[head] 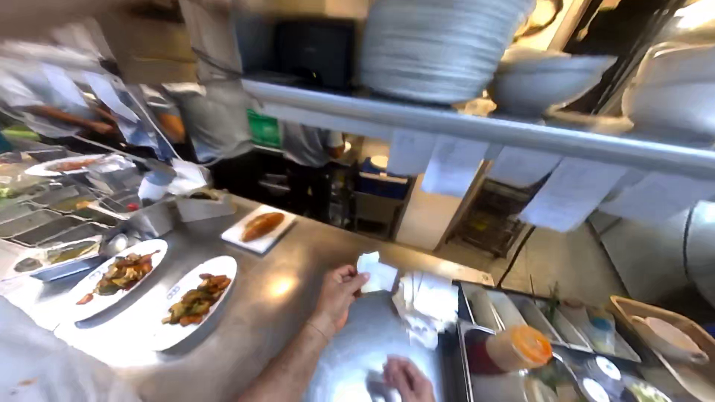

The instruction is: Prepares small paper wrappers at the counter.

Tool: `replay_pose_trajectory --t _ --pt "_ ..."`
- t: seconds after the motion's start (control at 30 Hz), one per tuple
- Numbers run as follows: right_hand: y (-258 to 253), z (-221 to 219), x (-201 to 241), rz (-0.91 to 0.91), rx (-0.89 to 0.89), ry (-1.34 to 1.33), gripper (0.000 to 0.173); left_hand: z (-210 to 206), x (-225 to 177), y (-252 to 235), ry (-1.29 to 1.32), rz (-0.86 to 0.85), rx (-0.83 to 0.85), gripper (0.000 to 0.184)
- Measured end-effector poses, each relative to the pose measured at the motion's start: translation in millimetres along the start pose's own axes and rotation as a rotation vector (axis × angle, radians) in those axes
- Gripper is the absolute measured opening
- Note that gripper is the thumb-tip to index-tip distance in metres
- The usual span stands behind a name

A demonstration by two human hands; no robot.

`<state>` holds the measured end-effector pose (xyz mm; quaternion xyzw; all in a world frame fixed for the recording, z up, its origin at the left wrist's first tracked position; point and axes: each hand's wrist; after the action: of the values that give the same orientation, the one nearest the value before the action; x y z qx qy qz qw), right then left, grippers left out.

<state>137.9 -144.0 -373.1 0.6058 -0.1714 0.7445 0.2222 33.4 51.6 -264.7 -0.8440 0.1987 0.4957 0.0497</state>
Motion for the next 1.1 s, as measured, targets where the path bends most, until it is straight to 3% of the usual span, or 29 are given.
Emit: replay_pose_trajectory --t 0.07,0.13,0.23,0.3,0.5,0.6,0.8,1.1 --pt "-25.1 7.7 18.0 0.108 -0.076 -0.063 0.026 4.4 18.9 17.8 -0.052 0.035 0.038 0.008" --pt "-41.9 10.9 40.5 0.102 -0.1 -0.138 0.028 9.0 31.2 29.9 -0.101 0.062 0.064 0.009" --pt "-50.8 6.3 55.9 0.067 -0.124 -0.17 0.014 14.3 39.1 39.5 -0.167 0.084 0.083 0.01" --pt "-52.2 2.7 56.1 0.052 -0.152 -0.172 0.004 19.1 42.7 41.3 -0.208 0.081 0.085 0.013" --pt "-51.6 15.9 42.2 -0.013 -0.301 -0.291 0.006 29.6 44.7 39.4 -0.356 0.052 0.068 0.02" --pt "-50.0 27.4 37.5 -0.014 -0.288 -0.355 0.014 33.7 44.8 37.1 -0.392 0.034 0.087 0.02" --pt "-47.7 32.5 29.2 0.163 -0.152 0.105 0.026 32.4 45.7 37.3 -0.5 0.051 0.13 0.024" --pt "-47.9 25.4 28.5 0.199 -0.172 0.138 0.034 33.0 50.3 44.6 -0.567 0.033 0.217 0.026"
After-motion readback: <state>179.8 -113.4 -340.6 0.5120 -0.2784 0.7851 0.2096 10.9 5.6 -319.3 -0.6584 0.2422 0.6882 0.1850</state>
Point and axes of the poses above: each hand's wrist, its own y-axis away from the middle knuckle, its own z-axis out of the back of the hand, x = y × z, and after that the axes turned 8 degrees about y, right-handed
